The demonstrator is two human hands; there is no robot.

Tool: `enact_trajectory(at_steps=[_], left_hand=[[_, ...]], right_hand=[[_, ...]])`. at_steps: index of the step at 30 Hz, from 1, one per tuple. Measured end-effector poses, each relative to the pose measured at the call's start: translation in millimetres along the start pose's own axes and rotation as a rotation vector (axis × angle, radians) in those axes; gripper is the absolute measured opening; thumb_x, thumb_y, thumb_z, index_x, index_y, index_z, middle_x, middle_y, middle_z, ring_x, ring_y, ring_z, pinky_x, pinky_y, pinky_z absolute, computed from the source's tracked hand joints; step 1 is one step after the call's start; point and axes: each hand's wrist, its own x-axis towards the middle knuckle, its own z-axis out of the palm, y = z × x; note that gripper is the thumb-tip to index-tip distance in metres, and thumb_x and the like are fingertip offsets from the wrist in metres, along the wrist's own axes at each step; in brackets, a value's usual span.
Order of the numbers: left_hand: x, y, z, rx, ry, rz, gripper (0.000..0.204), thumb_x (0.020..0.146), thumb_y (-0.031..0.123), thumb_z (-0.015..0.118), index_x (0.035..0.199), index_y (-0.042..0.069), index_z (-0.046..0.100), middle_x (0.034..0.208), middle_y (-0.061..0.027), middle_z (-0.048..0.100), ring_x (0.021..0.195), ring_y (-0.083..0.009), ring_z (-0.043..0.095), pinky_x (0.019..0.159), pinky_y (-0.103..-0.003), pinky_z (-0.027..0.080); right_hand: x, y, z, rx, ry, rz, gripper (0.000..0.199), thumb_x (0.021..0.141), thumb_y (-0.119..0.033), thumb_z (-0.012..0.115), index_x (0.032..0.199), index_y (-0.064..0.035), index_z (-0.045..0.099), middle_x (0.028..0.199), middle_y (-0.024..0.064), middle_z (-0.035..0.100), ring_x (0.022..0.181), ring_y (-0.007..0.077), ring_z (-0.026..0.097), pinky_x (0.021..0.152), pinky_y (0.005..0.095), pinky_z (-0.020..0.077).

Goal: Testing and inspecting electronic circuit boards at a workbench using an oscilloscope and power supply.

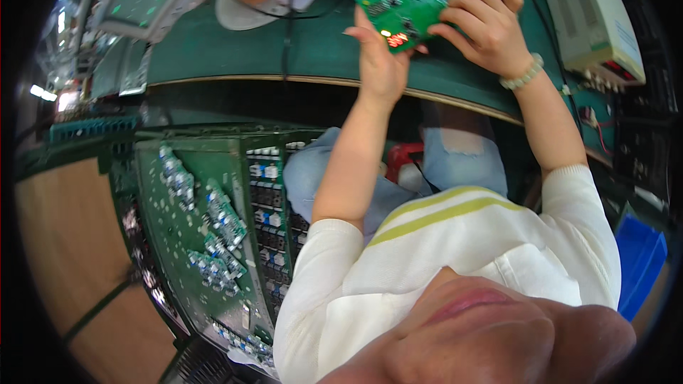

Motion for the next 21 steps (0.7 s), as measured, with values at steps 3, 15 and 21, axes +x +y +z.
enact_trajectory(at_steps=[3,15,21], left_hand=[[-2,-4,2,0.004,-0.005,-0.017,0.089,0.08,0.083,0.023,0.145,0.021,0.02,0.127,-0.0033,0.05,0.101,-0.0202,0.057,0.069,-0.033,0.049],[-1,-4,-3,-0.012,-0.031,0.02,0.084,0.083,0.079,0.026,0.144,0.022,0.019,0.125,-0.0035,0.051,0.101,-0.02,0.059,0.066,-0.031,0.05],[1,-1,-1,0.065,-0.055,0.003,0.088,0.081,0.082,0.024,0.141,0.018,0.023,0.126,-0.0047,0.05,0.104,-0.0218,0.056,0.071,-0.035,0.049]], right_hand=[[0,-4,-1,0.002,0.015,0.01,0.02,0.077,-0.029,0.074,0.079,-0.0126,0.063,0.083,-0.0009,0.059,0.092,0.0173,0.058,0.089,0.0361,0.0327],[0,0,-3,-0.01,-0.027,0.032,0.02,0.075,-0.028,0.075,0.08,-0.0121,0.063,0.084,-0.0006,0.059,0.092,0.0177,0.057,0.089,0.036,0.0327],[10,-2,-12,-0.007,0.016,-0.03,0.022,0.073,-0.026,0.077,0.082,-0.0111,0.064,0.086,-0.001,0.061,0.092,0.0176,0.059,0.087,0.0345,0.0335]])
